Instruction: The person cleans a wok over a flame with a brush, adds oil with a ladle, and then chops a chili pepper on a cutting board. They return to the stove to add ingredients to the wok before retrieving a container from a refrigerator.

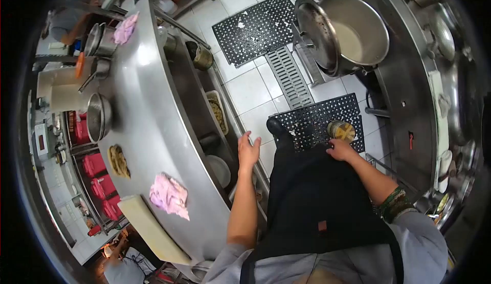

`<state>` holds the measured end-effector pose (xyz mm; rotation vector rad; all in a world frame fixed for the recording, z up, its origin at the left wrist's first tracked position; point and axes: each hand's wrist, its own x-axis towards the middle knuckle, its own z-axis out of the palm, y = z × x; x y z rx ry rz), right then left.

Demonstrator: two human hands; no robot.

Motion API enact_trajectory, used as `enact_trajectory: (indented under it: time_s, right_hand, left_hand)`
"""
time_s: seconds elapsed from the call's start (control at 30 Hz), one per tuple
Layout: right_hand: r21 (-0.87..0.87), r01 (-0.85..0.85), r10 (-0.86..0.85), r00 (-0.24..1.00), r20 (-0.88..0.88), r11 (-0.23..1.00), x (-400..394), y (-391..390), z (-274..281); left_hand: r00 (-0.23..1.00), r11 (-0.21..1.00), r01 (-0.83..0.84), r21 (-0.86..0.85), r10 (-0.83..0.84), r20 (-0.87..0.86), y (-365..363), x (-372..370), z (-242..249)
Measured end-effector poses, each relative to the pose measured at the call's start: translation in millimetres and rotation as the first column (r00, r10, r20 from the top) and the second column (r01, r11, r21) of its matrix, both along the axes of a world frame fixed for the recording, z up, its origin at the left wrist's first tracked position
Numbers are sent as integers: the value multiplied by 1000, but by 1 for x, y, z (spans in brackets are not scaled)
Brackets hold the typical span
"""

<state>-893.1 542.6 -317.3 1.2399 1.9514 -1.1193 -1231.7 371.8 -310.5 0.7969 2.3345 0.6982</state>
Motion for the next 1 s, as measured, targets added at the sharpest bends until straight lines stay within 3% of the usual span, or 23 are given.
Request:
enact_trajectory:
  time_s: [0.1,0.17,0.23,0.3,0.33,0.37,0.43,0.57,0.63,0.77,0.9,1.0]
  right_hand:
    - [-28,106,-101,983,151,994,-16,15,-23]
    - [-86,76,-52,965,258,993,-19,11,-56]
    - [-157,61,-2,936,351,986,-25,10,-82]
    - [-248,56,58,901,430,967,-33,2,-98]
    - [-194,-3,101,863,495,981,-43,4,-99]
    - [-162,-3,84,863,498,987,-57,19,-101]
    - [-123,24,43,857,514,992,-75,32,-103]
    - [24,-21,7,885,465,999,-57,36,-131]
    - [63,-21,-10,893,451,998,-55,39,-138]
    - [101,4,-44,913,405,995,-54,44,-143]
    - [125,11,-59,919,389,992,-51,47,-147]
    - [118,33,-77,918,388,992,-58,52,-145]
  left_hand:
    - [997,991,-75,-108,71,-35,22,-53,-81]
    - [992,982,-111,-153,102,-69,19,-88,-148]
    - [970,947,-232,-224,241,13,34,-115,-173]
    - [969,940,-243,-241,223,-106,42,-137,-205]
    - [955,914,-294,-278,290,-59,45,-152,-223]
    - [963,908,-269,-321,256,-81,42,-169,-246]
    - [911,858,-411,-307,377,-163,60,-180,-258]
    - [857,804,-507,-313,431,-281,44,-223,-337]
    - [803,732,-596,-330,546,-239,37,-241,-366]
    - [845,795,-501,-341,366,-389,28,-271,-396]
    - [839,764,-499,-410,307,-450,-5,-296,-438]
    - [812,724,-560,-402,383,-441,-14,-305,-450]
